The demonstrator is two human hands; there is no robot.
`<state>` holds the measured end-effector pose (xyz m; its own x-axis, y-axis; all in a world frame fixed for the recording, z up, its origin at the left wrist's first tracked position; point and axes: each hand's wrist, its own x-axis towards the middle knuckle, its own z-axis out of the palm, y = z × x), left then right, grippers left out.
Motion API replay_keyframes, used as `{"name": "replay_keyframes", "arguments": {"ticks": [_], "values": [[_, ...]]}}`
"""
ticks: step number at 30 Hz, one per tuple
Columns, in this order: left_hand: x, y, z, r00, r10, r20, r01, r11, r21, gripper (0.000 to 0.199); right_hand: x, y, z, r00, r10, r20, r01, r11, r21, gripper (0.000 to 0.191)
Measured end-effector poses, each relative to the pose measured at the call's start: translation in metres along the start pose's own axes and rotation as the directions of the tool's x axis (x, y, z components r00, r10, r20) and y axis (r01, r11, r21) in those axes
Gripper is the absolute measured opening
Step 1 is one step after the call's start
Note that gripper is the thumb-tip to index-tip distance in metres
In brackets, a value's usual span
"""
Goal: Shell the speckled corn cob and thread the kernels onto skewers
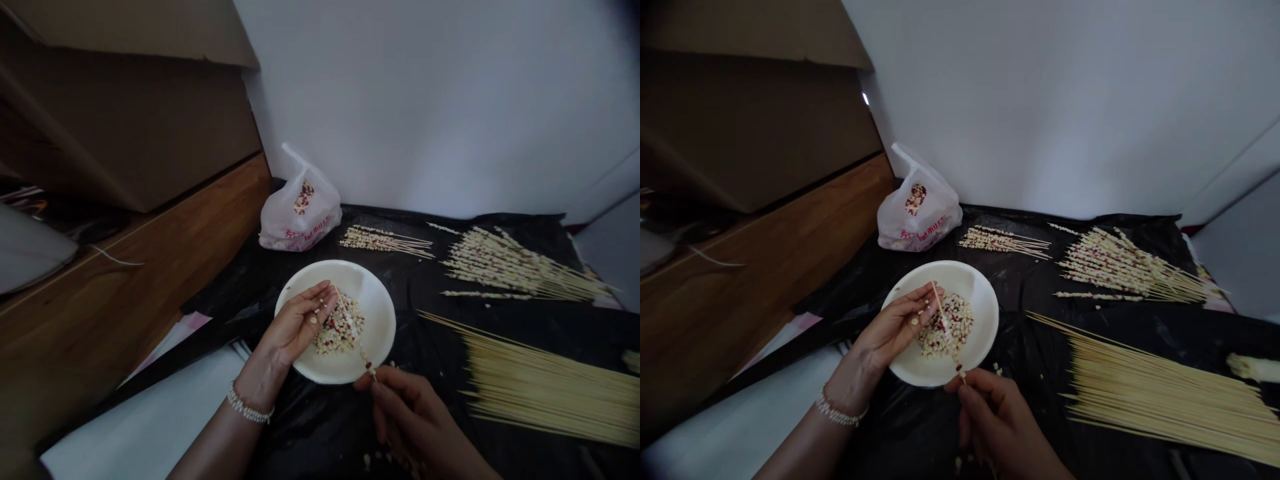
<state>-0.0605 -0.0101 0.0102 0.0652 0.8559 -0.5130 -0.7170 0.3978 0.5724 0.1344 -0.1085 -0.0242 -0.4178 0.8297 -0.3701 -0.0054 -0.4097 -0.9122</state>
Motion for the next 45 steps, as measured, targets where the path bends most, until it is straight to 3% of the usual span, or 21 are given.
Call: {"name": "replay_keyframes", "arguments": {"ticks": [9,21,28,35,45], "values": [[-0.0017,0.0006,0.0010,1.000,0.000,-0.017,-0.002,0.997,-0.071,0.024,0.0003,-0.0010,-0.0018,1.000,-0.022,0.008,0.022,1.000,-0.020,0.047],[-0.0012,0.0003,0.0006,0.997,0.048,-0.056,-0.054,0.993,-0.108,0.044,-0.0007,0.0000,-0.0004,0.998,0.003,0.065,-0.006,0.999,0.049,0.050],[-0.0032,0.0027,0.0019,0.997,0.028,-0.069,-0.039,0.985,-0.166,0.037,-0.0008,-0.0006,0.0012,0.998,0.029,0.052,-0.031,0.999,0.036,0.053],[-0.0037,0.0027,0.0022,0.997,0.058,-0.053,-0.060,0.998,-0.036,0.038,-0.0005,0.0004,0.0032,0.995,0.064,0.073,-0.067,0.997,0.040,0.055],[-0.0030,0.0009,0.0007,0.989,0.132,-0.060,-0.134,0.991,-0.022,0.032,0.0013,0.0008,0.0072,0.988,0.089,0.125,-0.104,0.987,0.120,0.050]]}}
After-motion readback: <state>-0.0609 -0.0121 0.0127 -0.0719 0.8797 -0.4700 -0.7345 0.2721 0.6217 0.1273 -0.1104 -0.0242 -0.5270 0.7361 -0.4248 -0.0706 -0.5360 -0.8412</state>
